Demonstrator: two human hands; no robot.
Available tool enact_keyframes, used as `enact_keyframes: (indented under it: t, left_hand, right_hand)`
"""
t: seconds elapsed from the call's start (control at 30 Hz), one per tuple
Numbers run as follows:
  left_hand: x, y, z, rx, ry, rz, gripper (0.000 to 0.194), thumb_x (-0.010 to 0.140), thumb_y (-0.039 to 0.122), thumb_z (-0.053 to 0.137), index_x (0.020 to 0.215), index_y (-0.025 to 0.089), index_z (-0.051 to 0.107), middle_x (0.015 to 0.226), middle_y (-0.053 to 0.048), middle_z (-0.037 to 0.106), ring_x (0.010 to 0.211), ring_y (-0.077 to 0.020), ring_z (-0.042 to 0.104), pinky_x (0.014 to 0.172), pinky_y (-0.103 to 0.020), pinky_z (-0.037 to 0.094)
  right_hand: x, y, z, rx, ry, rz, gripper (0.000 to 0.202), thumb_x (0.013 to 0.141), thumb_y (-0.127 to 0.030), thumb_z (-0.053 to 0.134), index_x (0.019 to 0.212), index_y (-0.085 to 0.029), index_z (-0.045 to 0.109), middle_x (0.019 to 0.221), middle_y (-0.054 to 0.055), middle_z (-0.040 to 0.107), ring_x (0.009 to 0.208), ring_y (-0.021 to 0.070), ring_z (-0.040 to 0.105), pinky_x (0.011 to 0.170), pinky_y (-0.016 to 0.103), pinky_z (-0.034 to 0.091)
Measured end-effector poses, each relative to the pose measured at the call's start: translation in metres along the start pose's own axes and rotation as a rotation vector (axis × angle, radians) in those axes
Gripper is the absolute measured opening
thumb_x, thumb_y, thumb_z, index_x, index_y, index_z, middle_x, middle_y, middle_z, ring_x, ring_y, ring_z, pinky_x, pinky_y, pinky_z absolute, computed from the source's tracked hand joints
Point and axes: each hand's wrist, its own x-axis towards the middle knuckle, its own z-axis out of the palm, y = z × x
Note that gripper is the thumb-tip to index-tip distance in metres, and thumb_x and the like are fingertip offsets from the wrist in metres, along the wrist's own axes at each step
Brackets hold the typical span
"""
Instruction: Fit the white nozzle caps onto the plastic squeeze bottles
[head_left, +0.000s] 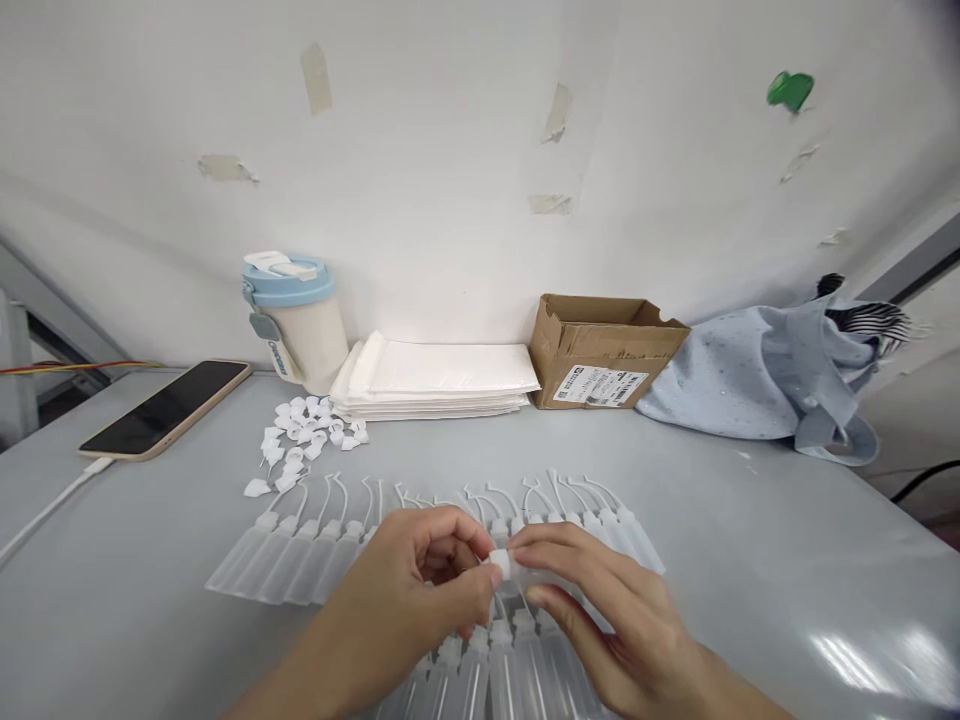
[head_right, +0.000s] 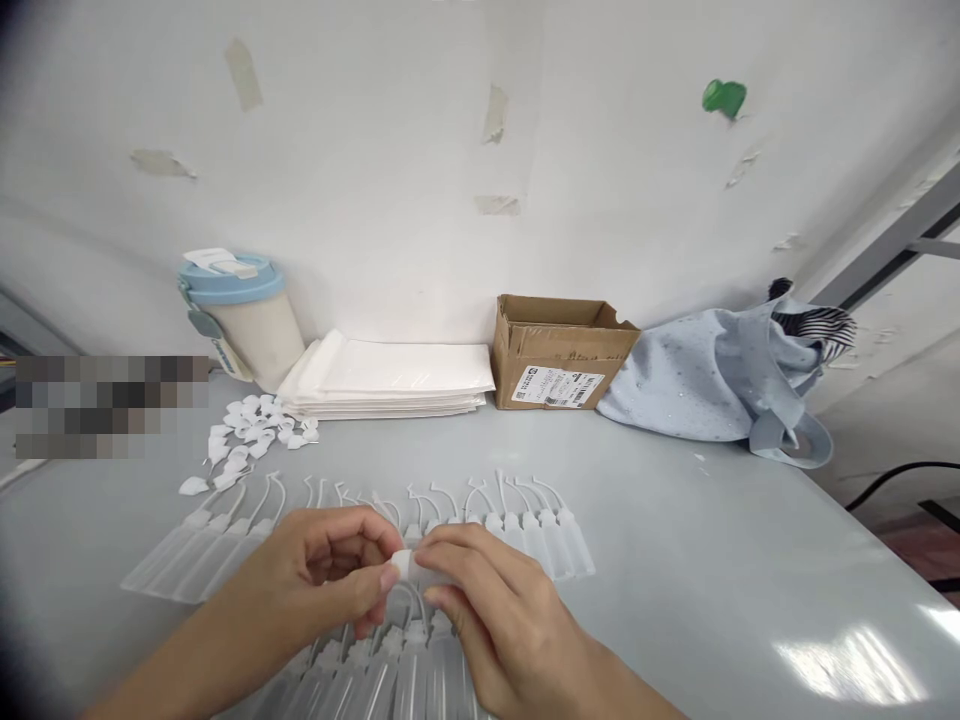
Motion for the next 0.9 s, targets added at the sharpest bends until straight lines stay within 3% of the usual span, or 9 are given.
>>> enact_keyframes:
  t: [0.2, 0.37, 0.6, 0.7, 0.8, 0.9]
  left_hand:
    - [0.0, -0.002, -0.002, 0.007, -0.021, -0.006, 0.017, 0.081, 0.033, 0.061, 0.079, 0.016, 0.062, 0.06, 0.003, 0.065, 0.055, -0.0109, 0.059, 0.056, -0.022, 0.044]
    - [0.002, -0.006, -0.003, 0.005, -0.071, -0.006, 0.019, 0.083, 0.034, 0.059, 0.079, 0.016, 0.062, 0.061, 0.003, 0.065, 0.055, -0.0111, 0.059, 0.056, -0.023, 0.044]
    - [-0.001, -0.002, 0.0, 0.021, -0.082, 0.034, 0.017, 0.083, 0.033, 0.058, 0.08, 0.016, 0.062, 0.064, 0.003, 0.064, 0.057, -0.0097, 0.059, 0.057, -0.02, 0.048]
    - [-0.002, -0.004, 0.002, 0.188, -0.036, 0.194, 0.011, 0.083, 0.026, 0.055, 0.082, 0.018, 0.063, 0.065, 0.004, 0.063, 0.059, -0.0101, 0.059, 0.055, -0.018, 0.047]
    - [-0.002, -0.01, 0.003, 0.434, 0.052, 0.505, 0.009, 0.084, 0.017, 0.054, 0.086, 0.021, 0.062, 0.068, 0.004, 0.065, 0.059, -0.0093, 0.06, 0.055, -0.015, 0.046]
    - [-0.002, -0.017, 0.002, 0.6, 0.11, 0.757, 0.015, 0.086, 0.011, 0.053, 0.095, 0.022, 0.057, 0.074, 0.005, 0.066, 0.06, -0.0083, 0.06, 0.058, -0.015, 0.047]
  right_hand:
    - [0.0, 0.002, -0.002, -0.008, -0.037, -0.027, 0.03, 0.087, 0.0, 0.05, 0.116, -0.009, 0.052, 0.102, 0.014, 0.064, 0.099, 0.0188, 0.061, 0.085, 0.026, 0.054]
    - [-0.001, 0.001, -0.004, -0.076, -0.102, -0.059, 0.024, 0.094, -0.006, 0.041, 0.116, -0.007, 0.051, 0.103, 0.017, 0.056, 0.094, 0.0196, 0.058, 0.075, 0.027, 0.056]
    - [-0.002, -0.004, -0.003, 0.158, -0.087, 0.129, 0.028, 0.093, -0.009, 0.042, 0.118, -0.021, 0.045, 0.101, 0.008, 0.053, 0.093, 0.0183, 0.055, 0.078, 0.03, 0.052]
    - [0.001, -0.008, -0.005, 0.387, -0.096, 0.403, 0.025, 0.094, -0.014, 0.042, 0.115, -0.027, 0.043, 0.102, 0.003, 0.052, 0.083, 0.0147, 0.056, 0.07, 0.027, 0.048]
    - [0.007, -0.01, -0.008, 0.693, -0.125, 0.698, 0.015, 0.095, -0.023, 0.045, 0.11, -0.028, 0.043, 0.099, -0.001, 0.05, 0.068, 0.0088, 0.049, 0.063, 0.023, 0.042]
    - [0.011, -0.008, -0.01, 0.939, -0.135, 0.796, 0.014, 0.092, -0.03, 0.054, 0.101, -0.023, 0.047, 0.094, -0.002, 0.048, 0.062, 0.0058, 0.043, 0.063, 0.023, 0.039]
